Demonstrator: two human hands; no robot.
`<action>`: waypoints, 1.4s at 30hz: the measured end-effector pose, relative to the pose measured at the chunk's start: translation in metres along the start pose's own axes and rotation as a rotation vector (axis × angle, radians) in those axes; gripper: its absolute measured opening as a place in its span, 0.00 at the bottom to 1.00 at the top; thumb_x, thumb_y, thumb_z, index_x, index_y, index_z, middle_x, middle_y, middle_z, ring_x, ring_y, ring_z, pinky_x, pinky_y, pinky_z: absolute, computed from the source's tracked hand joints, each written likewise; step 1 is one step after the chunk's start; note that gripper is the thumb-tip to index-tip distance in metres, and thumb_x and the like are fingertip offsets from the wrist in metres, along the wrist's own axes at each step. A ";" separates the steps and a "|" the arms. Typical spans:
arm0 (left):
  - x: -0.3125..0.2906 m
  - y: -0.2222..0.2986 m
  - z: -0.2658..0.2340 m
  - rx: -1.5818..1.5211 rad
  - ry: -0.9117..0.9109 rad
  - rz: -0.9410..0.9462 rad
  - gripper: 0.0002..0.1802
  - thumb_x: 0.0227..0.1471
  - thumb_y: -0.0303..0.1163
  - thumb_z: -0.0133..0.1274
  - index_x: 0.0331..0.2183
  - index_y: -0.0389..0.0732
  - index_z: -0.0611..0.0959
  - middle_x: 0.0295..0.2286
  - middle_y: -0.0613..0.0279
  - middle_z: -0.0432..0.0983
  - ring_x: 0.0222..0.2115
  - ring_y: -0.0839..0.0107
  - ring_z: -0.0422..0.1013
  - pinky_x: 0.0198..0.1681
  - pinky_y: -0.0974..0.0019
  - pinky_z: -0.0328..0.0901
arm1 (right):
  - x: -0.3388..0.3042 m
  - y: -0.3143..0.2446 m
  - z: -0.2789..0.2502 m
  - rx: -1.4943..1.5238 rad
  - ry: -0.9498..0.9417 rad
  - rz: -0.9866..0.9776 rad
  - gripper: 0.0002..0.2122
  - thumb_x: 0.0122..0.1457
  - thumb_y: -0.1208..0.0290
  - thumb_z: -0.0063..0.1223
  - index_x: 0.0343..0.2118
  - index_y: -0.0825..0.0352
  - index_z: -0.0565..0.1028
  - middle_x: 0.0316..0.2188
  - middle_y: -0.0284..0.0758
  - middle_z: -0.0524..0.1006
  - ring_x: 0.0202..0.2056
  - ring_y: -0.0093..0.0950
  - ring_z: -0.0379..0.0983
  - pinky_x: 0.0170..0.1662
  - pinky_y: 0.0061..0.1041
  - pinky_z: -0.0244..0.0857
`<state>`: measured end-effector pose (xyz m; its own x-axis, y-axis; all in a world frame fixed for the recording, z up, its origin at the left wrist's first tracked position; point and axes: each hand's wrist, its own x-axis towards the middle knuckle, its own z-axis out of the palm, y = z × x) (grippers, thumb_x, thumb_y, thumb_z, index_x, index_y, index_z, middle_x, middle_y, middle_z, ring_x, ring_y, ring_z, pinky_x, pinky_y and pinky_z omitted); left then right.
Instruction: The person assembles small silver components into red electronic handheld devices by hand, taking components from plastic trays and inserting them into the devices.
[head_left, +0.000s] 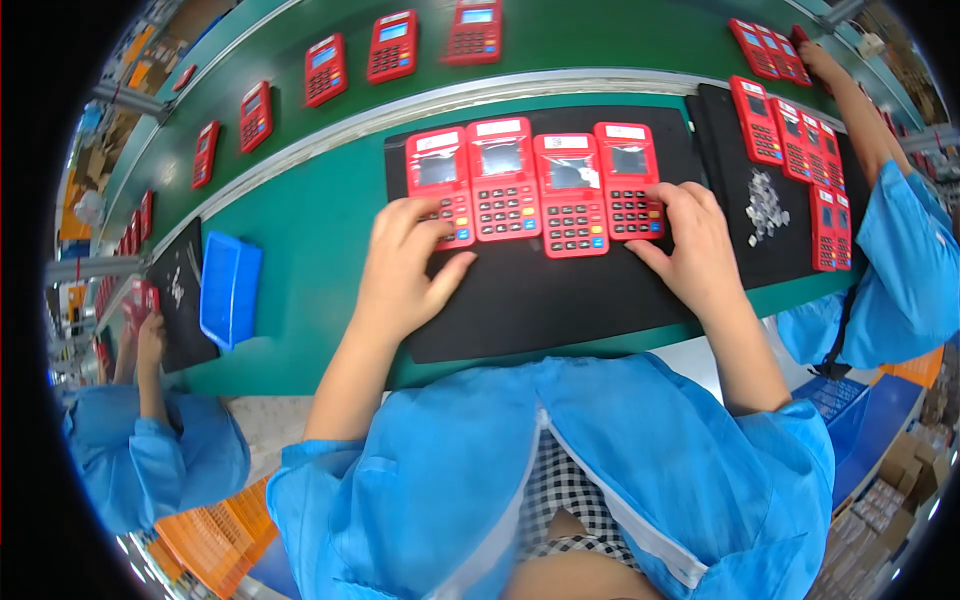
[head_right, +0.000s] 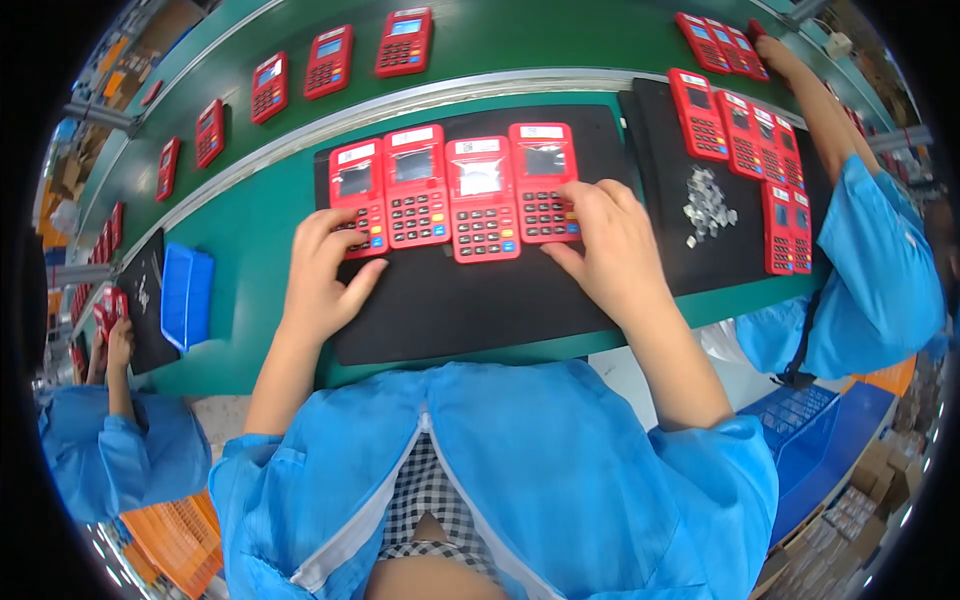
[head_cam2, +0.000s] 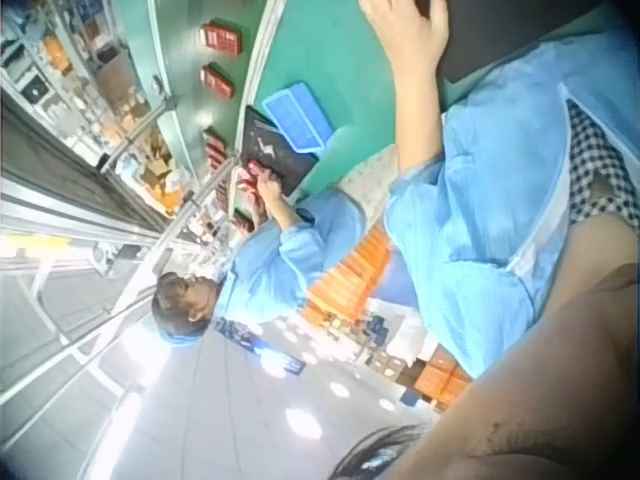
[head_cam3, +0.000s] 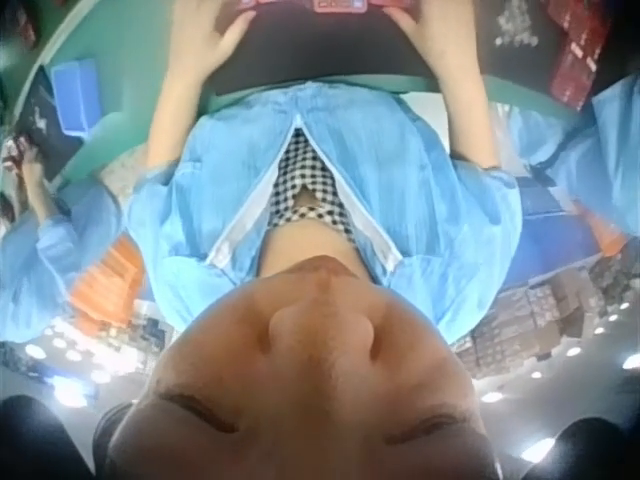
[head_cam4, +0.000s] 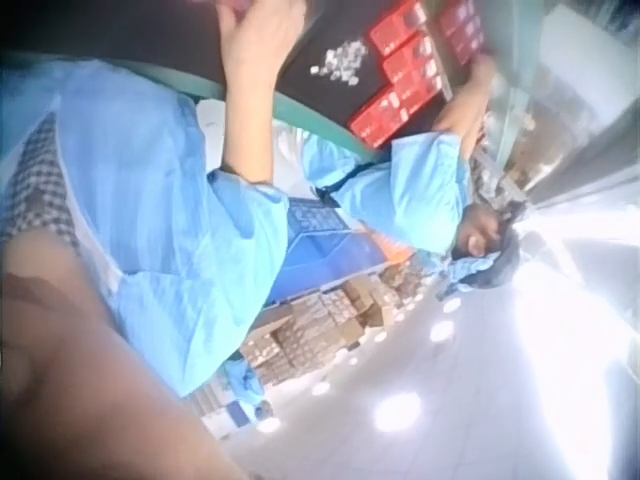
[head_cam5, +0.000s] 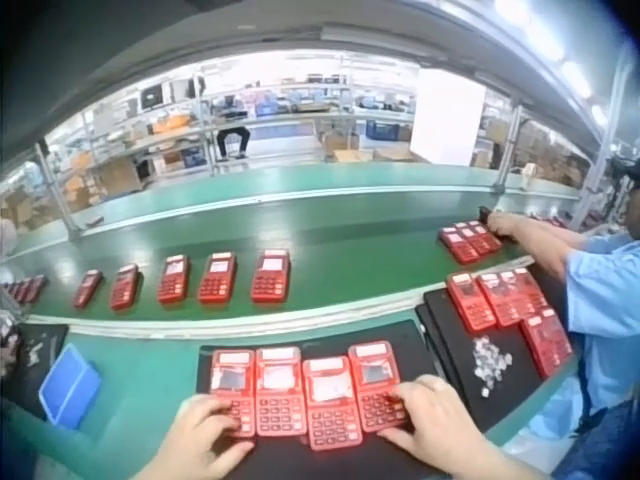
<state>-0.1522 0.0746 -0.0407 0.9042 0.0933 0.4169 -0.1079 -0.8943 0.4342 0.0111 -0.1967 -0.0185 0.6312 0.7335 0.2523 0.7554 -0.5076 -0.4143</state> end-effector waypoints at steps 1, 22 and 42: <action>0.001 0.002 0.002 -0.021 -0.023 0.025 0.19 0.35 0.31 0.64 0.33 0.37 0.76 0.42 0.49 0.68 0.45 0.51 0.64 0.48 0.54 0.61 | 0.001 -0.003 -0.004 -0.083 -0.034 0.006 0.29 0.37 0.75 0.67 0.45 0.66 0.66 0.39 0.40 0.71 0.45 0.38 0.66 0.48 0.35 0.62; 0.014 0.028 0.029 0.145 0.056 -0.022 0.27 0.32 0.34 0.55 0.40 0.38 0.74 0.37 0.51 0.67 0.43 0.52 0.62 0.51 0.48 0.55 | -0.002 -0.063 0.003 -0.240 -0.227 0.233 0.42 0.29 0.50 0.71 0.53 0.51 0.66 0.53 0.50 0.59 0.58 0.48 0.54 0.53 0.71 0.40; 0.069 0.083 0.072 0.334 -0.387 -0.365 0.45 0.30 0.62 0.60 0.52 0.57 0.72 0.52 0.42 0.57 0.56 0.37 0.48 0.52 0.21 0.38 | 0.019 -0.006 -0.001 -0.539 -0.442 0.237 0.39 0.45 0.54 0.62 0.60 0.49 0.55 0.54 0.47 0.59 0.57 0.47 0.57 0.55 0.68 0.34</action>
<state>-0.0695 -0.0244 -0.0335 0.9492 0.3094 -0.0580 0.3147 -0.9289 0.1953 0.0187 -0.1803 -0.0104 0.7445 0.6324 -0.2139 0.6609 -0.7436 0.1017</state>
